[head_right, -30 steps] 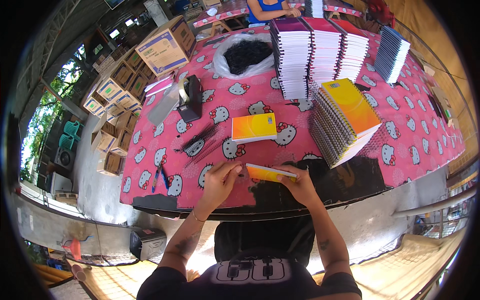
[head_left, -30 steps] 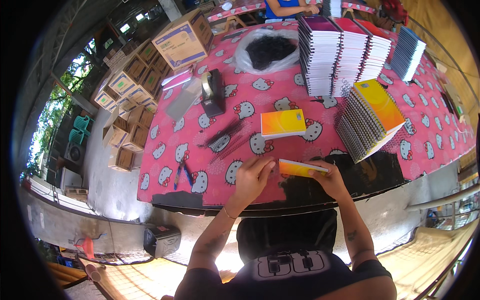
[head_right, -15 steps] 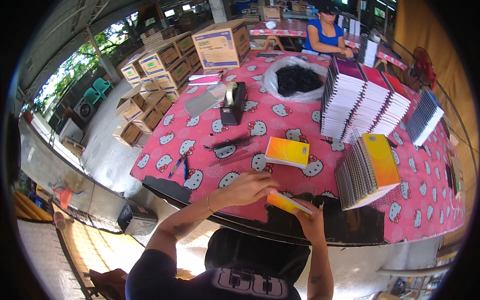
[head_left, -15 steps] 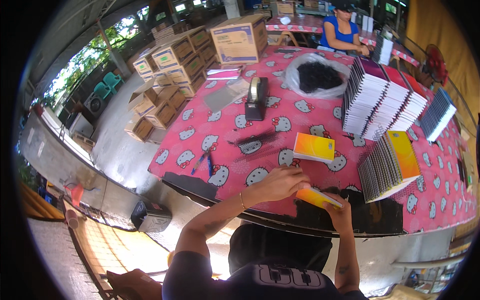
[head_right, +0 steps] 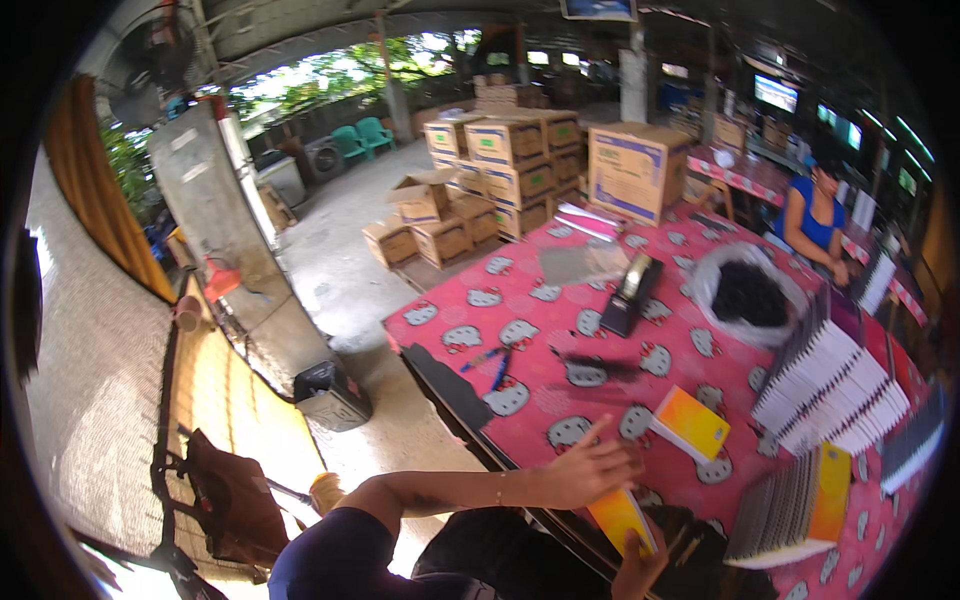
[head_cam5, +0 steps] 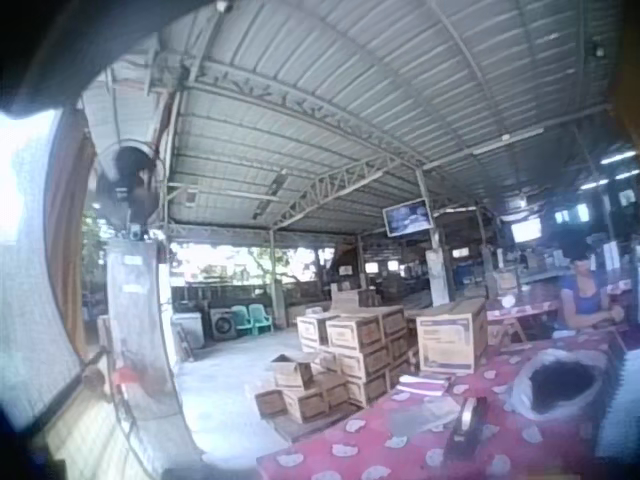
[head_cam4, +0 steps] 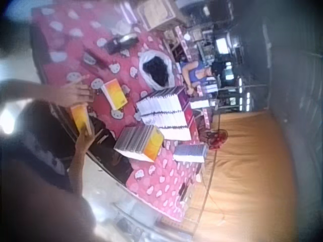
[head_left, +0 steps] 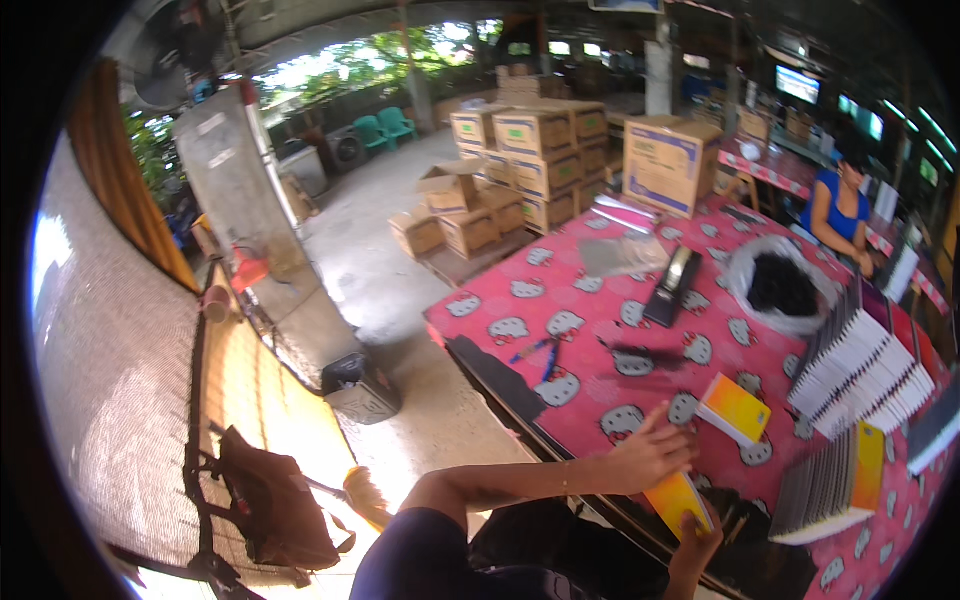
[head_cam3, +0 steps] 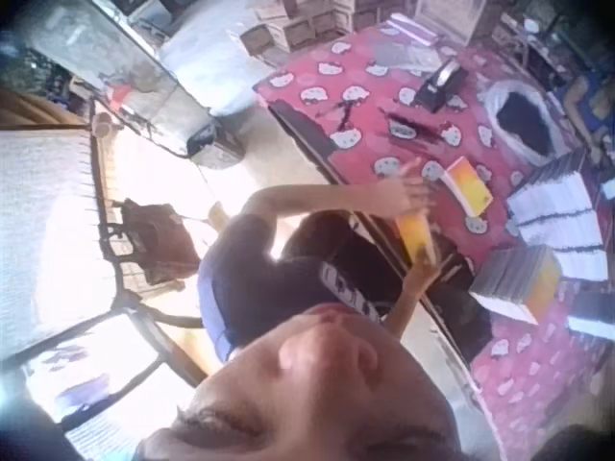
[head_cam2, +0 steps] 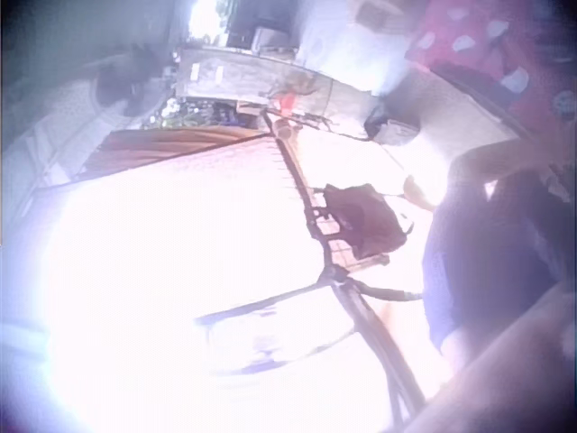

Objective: The person applies yellow adhesive strips to the spines of notebooks by hand and stacks them on a table, occasionally handling individual spring-like binder elements.

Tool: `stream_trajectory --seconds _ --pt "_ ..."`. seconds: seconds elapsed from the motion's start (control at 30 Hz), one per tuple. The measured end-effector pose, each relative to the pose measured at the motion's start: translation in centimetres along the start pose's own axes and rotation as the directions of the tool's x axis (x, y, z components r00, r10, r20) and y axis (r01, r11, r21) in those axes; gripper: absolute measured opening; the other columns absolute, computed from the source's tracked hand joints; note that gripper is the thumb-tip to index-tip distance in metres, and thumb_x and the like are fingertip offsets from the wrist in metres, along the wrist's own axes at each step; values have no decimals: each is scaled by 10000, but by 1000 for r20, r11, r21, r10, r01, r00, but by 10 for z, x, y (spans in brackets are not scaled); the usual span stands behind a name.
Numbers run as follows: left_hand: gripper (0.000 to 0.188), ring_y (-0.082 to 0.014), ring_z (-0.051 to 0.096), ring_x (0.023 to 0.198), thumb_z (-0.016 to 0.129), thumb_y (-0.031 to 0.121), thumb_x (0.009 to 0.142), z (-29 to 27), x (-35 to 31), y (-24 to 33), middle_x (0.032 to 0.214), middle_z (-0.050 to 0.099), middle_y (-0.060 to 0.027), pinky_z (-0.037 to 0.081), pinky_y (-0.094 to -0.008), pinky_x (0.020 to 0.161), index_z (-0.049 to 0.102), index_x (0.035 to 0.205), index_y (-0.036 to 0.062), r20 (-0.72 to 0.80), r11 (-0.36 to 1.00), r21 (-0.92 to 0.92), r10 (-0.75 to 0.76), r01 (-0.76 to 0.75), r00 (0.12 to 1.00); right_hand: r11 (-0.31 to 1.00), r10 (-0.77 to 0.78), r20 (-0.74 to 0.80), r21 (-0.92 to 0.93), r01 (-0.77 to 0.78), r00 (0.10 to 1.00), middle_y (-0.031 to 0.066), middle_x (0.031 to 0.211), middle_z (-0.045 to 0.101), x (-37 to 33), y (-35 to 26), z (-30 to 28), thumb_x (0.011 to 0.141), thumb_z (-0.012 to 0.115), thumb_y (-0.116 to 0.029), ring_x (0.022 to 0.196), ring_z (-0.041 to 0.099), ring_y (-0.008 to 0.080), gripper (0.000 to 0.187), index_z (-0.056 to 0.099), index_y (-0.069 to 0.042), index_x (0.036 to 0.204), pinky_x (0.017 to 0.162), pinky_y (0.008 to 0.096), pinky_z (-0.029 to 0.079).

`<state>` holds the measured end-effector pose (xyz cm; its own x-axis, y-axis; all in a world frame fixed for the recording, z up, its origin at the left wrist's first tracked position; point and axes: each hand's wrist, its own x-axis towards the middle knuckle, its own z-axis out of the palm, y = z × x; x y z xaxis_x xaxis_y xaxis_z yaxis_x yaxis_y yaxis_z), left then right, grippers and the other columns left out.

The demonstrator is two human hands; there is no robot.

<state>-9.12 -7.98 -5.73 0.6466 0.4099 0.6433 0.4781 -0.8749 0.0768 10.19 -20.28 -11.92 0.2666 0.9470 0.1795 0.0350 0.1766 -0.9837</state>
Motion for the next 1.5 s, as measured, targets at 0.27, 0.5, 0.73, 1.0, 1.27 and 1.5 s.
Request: stream_trajectory --seconds 0.27,0.5,0.73,1.0,1.27,1.5 --pt "364 -256 594 1169 618 341 948 -18 -2 -23 1166 612 -92 243 -595 1173 569 1193 76 349 989 -149 31 22 937 977 -69 85 -195 85 994 181 1111 697 2 -48 8 944 700 -215 1002 629 309 362 667 71 1165 906 429 491" --pt "909 -283 183 1540 611 537 883 -1 -31 38 1652 220 -147 168 -590 1200 274 1557 29 160 996 83 -29 16 987 995 -84 -131 51 92 988 151 1108 688 -10 -58 8 920 711 -172 1049 604 267 312 665 72 1109 997 449 432" --pt "1034 -306 174 1542 654 580 831 2 -42 52 1650 210 -173 167 -590 1193 217 1574 7 221 999 21 -33 29 975 915 220 -33 355 -194 975 175 1194 655 -1 -55 -6 909 700 -134 1103 582 277 367 616 101 1179 1106 457 346" --pt "1019 -315 139 1550 646 567 849 5 -4 47 1653 189 -183 157 -594 1196 207 1573 -1 79 999 51 -20 16 997 989 93 -112 125 -78 989 161 1146 664 -5 -77 9 914 661 -73 1042 619 266 309 648 99 1171 969 411 492" --pt "1000 -309 151 1547 644 540 864 6 0 53 1658 179 -175 122 -586 1212 189 1585 19 79 1000 -22 16 -15 997 996 36 -130 85 -25 991 163 1122 674 -5 -58 -1 899 659 -54 972 653 254 323 647 97 1184 889 379 538" --pt "953 -306 173 1538 623 528 887 -3 16 48 1639 220 -177 135 -572 1217 207 1576 16 138 994 -99 -35 49 990 962 -273 29 -12 273 962 162 1167 677 11 -40 -2 902 673 -66 1015 645 246 351 647 106 1206 890 381 536"
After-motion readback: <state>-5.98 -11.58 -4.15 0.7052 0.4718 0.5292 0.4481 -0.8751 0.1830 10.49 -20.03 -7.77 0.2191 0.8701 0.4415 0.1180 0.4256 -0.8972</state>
